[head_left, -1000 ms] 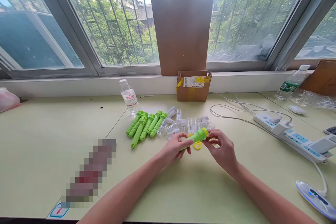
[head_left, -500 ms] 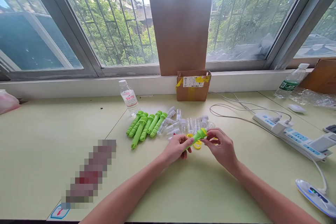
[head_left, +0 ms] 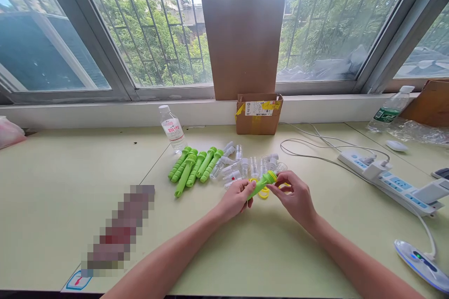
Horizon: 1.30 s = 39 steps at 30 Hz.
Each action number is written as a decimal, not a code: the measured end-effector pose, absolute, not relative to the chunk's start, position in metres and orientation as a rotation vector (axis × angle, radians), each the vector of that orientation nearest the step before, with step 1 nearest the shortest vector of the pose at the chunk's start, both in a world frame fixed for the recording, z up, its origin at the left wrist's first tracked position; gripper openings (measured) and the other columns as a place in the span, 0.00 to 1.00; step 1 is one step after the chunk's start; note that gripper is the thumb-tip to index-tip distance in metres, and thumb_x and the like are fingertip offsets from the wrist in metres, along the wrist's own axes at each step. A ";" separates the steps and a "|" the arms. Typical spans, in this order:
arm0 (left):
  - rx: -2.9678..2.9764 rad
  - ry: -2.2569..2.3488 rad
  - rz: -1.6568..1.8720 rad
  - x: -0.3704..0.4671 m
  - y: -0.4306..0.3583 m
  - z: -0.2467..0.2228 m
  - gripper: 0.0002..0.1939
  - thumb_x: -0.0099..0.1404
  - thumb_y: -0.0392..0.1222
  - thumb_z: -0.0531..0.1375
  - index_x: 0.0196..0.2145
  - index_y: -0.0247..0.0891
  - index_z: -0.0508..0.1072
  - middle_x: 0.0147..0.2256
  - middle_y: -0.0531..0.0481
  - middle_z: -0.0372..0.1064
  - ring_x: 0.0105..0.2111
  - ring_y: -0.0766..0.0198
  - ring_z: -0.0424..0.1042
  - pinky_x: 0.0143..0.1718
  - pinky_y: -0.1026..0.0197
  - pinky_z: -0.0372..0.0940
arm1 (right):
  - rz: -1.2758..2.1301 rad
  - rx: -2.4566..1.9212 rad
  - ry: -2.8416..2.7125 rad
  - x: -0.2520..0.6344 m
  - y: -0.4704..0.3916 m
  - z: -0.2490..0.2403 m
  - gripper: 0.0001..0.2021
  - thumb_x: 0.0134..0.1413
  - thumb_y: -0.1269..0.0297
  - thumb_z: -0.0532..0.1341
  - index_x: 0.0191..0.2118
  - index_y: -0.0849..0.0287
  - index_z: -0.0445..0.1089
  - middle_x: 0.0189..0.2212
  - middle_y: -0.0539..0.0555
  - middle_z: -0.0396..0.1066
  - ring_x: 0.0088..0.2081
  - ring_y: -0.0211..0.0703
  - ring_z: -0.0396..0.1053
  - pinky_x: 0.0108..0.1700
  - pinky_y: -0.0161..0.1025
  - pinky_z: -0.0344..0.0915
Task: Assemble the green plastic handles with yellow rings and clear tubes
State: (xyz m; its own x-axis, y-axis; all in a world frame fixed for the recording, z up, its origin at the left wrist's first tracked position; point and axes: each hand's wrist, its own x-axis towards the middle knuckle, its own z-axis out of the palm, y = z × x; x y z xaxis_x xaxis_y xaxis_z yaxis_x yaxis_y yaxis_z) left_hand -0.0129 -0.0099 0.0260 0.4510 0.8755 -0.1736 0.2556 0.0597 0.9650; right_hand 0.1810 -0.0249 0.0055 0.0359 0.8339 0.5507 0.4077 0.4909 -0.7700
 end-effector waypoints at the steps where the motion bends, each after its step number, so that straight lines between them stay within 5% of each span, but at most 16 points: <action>1: 1.475 1.043 0.630 -0.013 -0.010 0.026 0.23 0.65 0.62 0.49 0.32 0.37 0.65 0.18 0.57 0.61 0.12 0.74 0.52 0.13 0.69 0.46 | 0.481 -1.093 -1.581 0.181 -0.025 0.005 0.10 0.51 0.62 0.66 0.33 0.56 0.63 0.37 0.51 0.67 0.29 0.37 0.71 0.27 0.36 0.74; 12: 1.440 1.002 0.611 -0.014 -0.010 0.030 0.26 0.63 0.65 0.48 0.30 0.37 0.65 0.16 0.57 0.61 0.10 0.75 0.50 0.12 0.69 0.44 | 0.438 -1.034 -1.584 0.180 -0.027 0.008 0.07 0.53 0.63 0.64 0.32 0.56 0.65 0.36 0.52 0.67 0.28 0.37 0.70 0.26 0.36 0.72; 18: 1.474 1.054 0.598 -0.016 -0.010 0.030 0.24 0.57 0.63 0.59 0.34 0.37 0.68 0.16 0.59 0.62 0.12 0.74 0.52 0.13 0.69 0.46 | 0.413 -1.005 -1.597 0.178 -0.029 0.008 0.06 0.54 0.64 0.64 0.35 0.56 0.65 0.37 0.52 0.66 0.28 0.36 0.70 0.26 0.36 0.73; 24: 1.411 0.955 0.562 -0.016 -0.010 0.028 0.28 0.62 0.66 0.49 0.25 0.36 0.66 0.15 0.54 0.64 0.10 0.73 0.54 0.13 0.67 0.47 | 0.512 -1.035 -1.621 0.177 -0.025 0.004 0.12 0.54 0.61 0.64 0.41 0.54 0.61 0.42 0.54 0.64 0.31 0.38 0.72 0.25 0.37 0.74; 39: 1.524 0.903 0.522 -0.020 -0.009 0.031 0.29 0.63 0.67 0.46 0.28 0.37 0.68 0.14 0.58 0.55 0.11 0.72 0.51 0.14 0.67 0.46 | 0.465 -1.026 -1.626 0.180 -0.028 0.009 0.06 0.56 0.61 0.62 0.34 0.55 0.65 0.41 0.54 0.67 0.31 0.38 0.71 0.28 0.37 0.74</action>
State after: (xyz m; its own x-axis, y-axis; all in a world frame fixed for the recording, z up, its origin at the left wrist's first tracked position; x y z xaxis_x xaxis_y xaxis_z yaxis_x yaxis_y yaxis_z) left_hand -0.0200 -0.0090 0.0307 0.5940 0.7855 -0.1738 0.2417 0.0318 0.9698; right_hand 0.1801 -0.0280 0.0091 -0.0208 0.8110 0.5847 0.3794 0.5475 -0.7459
